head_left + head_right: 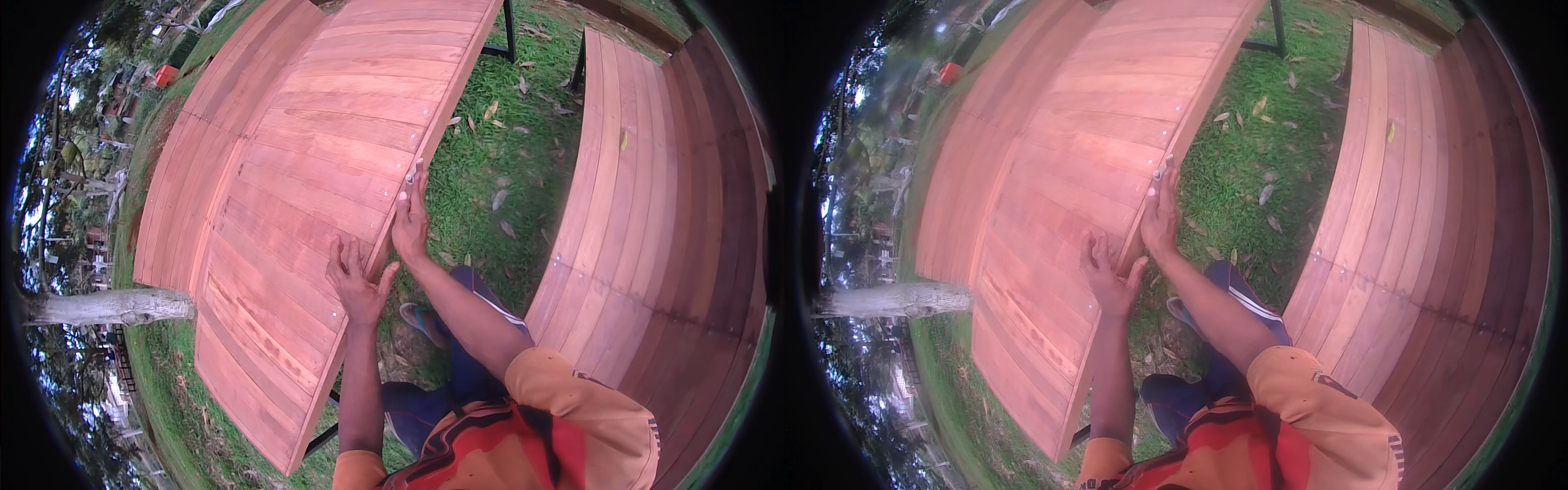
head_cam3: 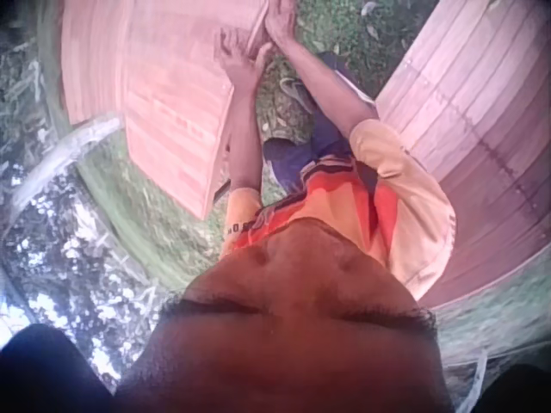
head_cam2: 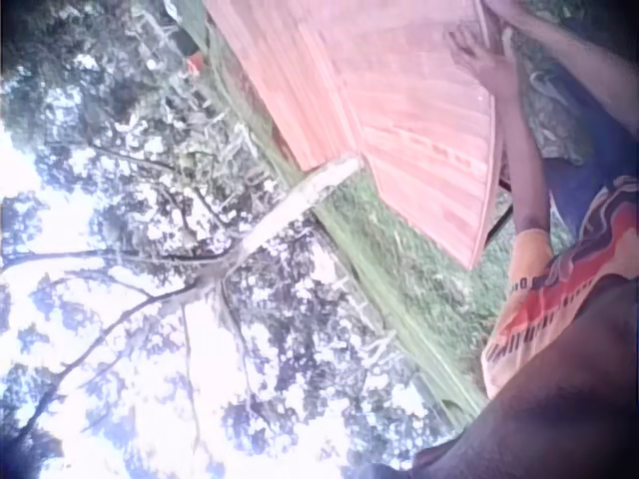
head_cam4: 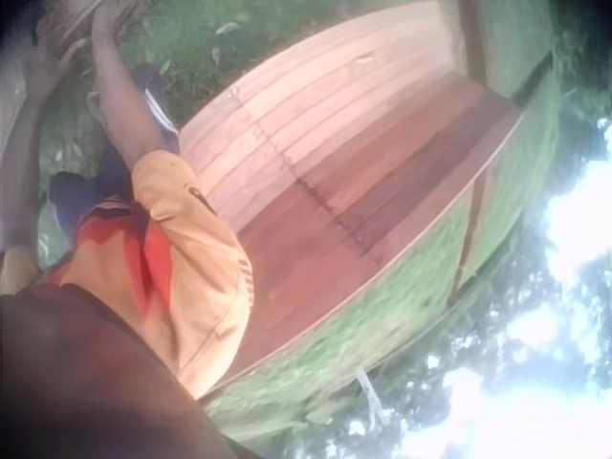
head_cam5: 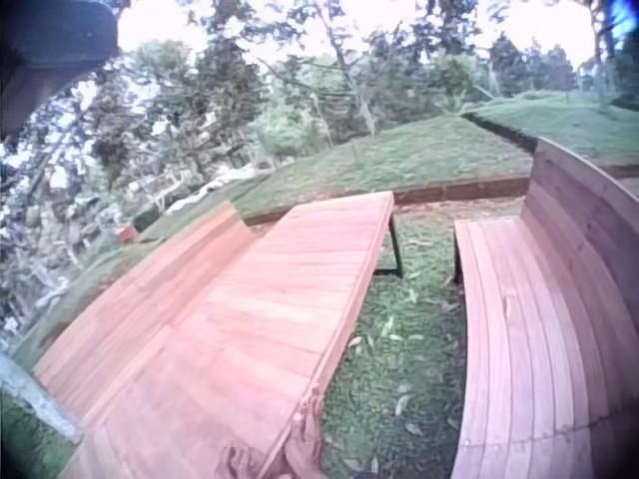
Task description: The person walks toward a wooden picnic table and bench set in a grassy area. They use a sanding block to smooth the surfaces of the benches and the table, moving around the furniture to reach different sections.
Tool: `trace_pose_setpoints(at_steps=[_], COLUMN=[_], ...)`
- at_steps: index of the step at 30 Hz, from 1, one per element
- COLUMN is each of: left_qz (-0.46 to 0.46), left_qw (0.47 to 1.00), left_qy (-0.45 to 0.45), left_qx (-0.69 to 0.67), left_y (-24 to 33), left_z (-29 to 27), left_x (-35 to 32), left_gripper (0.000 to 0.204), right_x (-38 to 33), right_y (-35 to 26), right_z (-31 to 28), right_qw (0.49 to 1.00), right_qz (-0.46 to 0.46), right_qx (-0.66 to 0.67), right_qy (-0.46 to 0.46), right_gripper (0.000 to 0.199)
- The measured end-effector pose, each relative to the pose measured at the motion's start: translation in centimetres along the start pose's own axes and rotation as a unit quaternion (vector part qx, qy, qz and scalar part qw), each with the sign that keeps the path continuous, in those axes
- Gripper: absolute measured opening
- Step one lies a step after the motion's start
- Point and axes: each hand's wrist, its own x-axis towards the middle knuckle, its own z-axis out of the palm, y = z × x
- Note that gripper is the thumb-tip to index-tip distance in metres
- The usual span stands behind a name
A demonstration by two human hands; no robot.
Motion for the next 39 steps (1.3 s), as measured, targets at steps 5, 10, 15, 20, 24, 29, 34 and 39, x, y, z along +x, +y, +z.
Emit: trace_pose_setpoints(at_steps=[5, 10, 15, 20, 24, 29, 34, 39], left_qz=[-0.043, 0.046, 0.026, -0.019, -0.06, -0.2, -0.313, -0.322], left_qw=[0.958, 0.962, 0.971, 0.985, 0.993, 0.968, 0.931, 0.929], left_qy=[-0.261, -0.255, -0.227, -0.164, -0.082, -0.093, -0.085, -0.061], left_qx=[0.113, 0.086, 0.066, 0.041, 0.062, 0.117, 0.166, 0.17], left_y=[-1.4, -4.5, -5.3, -6.3, -10.4, -17.6, -20.7, -19.7], left_z=[-1.6, 0.0, 2.2, 2.6, 0.3, -6.6, -12.4, -11.1], left_x=[3.7, 6.2, 8.0, 8.6, 7.3, -3.2, -9.8, -8.0], left_gripper=[0.112, 0.098, 0.086, 0.074, 0.064, 0.066, 0.073, 0.078], right_x=[-0.2, 0.1, 2.0, 1.2, 11.6, 8.2, 5.5, 0.8], right_y=[0.9, 2.2, 2.3, 2.2, 0.0, -3.2, -5.6, -5.2], right_z=[-0.7, -1.6, -1.1, -2.4, -3.3, -4.7, -3.4, -2.9], right_qw=[0.996, 0.993, 0.994, 0.992, 0.943, 0.754, 0.717, 0.678], right_qz=[-0.005, -0.035, 0.065, -0.005, -0.172, -0.306, -0.319, -0.345], right_qx=[-0.04, -0.046, -0.051, -0.029, -0.265, -0.503, -0.466, -0.536], right_qy=[-0.077, -0.105, -0.077, -0.126, -0.101, -0.291, -0.408, -0.366], right_gripper=[0.058, 0.058, 0.057, 0.057, 0.053, 0.046, 0.048, 0.051])
